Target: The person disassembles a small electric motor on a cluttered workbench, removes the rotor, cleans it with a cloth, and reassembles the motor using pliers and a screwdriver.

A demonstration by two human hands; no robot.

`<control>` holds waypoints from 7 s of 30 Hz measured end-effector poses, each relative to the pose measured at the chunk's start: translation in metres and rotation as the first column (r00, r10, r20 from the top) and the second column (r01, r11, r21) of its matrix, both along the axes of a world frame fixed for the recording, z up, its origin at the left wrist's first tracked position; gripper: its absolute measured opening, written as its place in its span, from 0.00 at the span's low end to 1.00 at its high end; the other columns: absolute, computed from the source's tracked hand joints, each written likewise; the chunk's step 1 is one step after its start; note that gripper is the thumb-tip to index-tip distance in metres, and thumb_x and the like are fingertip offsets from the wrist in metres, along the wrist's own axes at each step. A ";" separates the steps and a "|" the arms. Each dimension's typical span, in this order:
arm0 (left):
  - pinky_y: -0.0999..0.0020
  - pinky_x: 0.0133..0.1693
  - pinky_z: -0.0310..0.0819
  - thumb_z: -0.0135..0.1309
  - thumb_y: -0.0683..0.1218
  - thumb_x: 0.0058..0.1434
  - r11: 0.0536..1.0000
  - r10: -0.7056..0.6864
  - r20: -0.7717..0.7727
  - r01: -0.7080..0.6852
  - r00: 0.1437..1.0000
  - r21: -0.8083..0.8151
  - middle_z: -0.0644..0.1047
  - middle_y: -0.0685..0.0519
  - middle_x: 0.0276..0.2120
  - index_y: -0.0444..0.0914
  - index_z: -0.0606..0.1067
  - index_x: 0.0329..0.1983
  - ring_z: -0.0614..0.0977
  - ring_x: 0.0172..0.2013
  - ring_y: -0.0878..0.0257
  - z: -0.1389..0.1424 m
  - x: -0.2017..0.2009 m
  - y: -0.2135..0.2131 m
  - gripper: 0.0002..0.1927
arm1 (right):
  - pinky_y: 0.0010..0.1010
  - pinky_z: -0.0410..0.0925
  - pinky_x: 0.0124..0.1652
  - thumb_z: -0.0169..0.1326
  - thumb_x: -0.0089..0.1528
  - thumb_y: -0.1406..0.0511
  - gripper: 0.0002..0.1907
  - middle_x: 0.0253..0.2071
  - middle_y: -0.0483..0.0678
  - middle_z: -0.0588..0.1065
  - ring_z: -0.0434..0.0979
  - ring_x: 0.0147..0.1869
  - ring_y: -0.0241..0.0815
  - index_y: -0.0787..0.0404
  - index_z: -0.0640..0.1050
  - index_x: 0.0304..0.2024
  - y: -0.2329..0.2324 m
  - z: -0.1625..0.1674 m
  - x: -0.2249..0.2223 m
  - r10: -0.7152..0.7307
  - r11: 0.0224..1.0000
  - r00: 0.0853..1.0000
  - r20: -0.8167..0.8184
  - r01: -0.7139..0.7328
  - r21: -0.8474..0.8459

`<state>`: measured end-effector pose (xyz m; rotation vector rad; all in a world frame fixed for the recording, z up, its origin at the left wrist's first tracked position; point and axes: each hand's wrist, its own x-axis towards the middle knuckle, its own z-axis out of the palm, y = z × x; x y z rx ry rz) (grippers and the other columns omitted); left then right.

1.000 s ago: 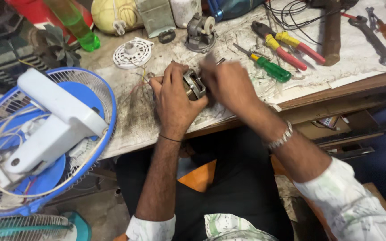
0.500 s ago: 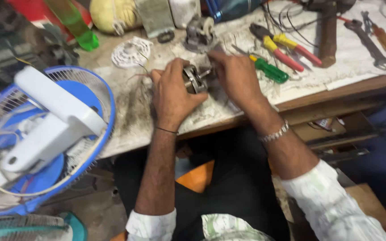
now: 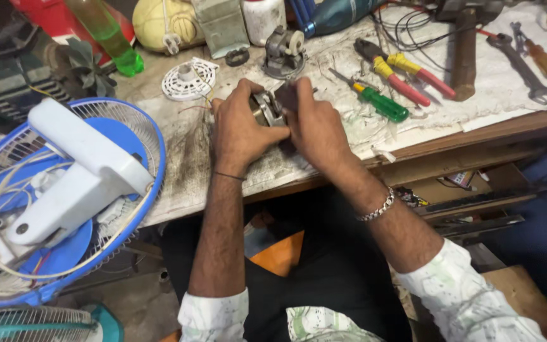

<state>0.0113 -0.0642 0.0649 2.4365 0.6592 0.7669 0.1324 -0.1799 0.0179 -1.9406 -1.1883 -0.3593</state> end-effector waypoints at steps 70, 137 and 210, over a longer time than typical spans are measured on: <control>0.61 0.38 0.81 0.66 0.73 0.40 0.840 -0.282 -0.272 0.099 0.920 -0.533 0.85 0.44 0.32 0.27 0.81 0.39 0.88 0.36 0.55 0.005 0.004 0.057 0.45 | 0.48 0.73 0.49 0.58 0.65 0.65 0.24 0.47 0.64 0.79 0.81 0.51 0.64 0.61 0.73 0.64 -0.013 -0.006 -0.014 -0.073 0.974 0.991 -0.111 0.095 0.206; 0.57 0.55 0.75 0.74 0.50 0.43 0.980 -0.187 0.226 0.166 0.956 0.110 0.74 0.44 0.52 0.34 0.73 0.54 0.80 0.53 0.49 -0.028 -0.022 0.005 0.37 | 0.36 0.74 0.53 0.57 0.66 0.67 0.26 0.56 0.61 0.79 0.84 0.58 0.50 0.65 0.70 0.66 -0.021 -0.010 -0.012 0.095 0.935 0.966 -0.241 -0.003 0.355; 0.59 0.36 0.77 0.56 0.39 0.61 0.989 -0.071 0.163 0.049 0.984 0.138 0.81 0.40 0.32 0.31 0.81 0.42 0.84 0.31 0.51 -0.053 -0.077 0.034 0.08 | 0.49 0.73 0.47 0.58 0.65 0.63 0.24 0.42 0.63 0.80 0.81 0.48 0.63 0.61 0.72 0.62 -0.004 -0.001 -0.002 0.150 0.988 0.983 -0.108 -0.145 0.053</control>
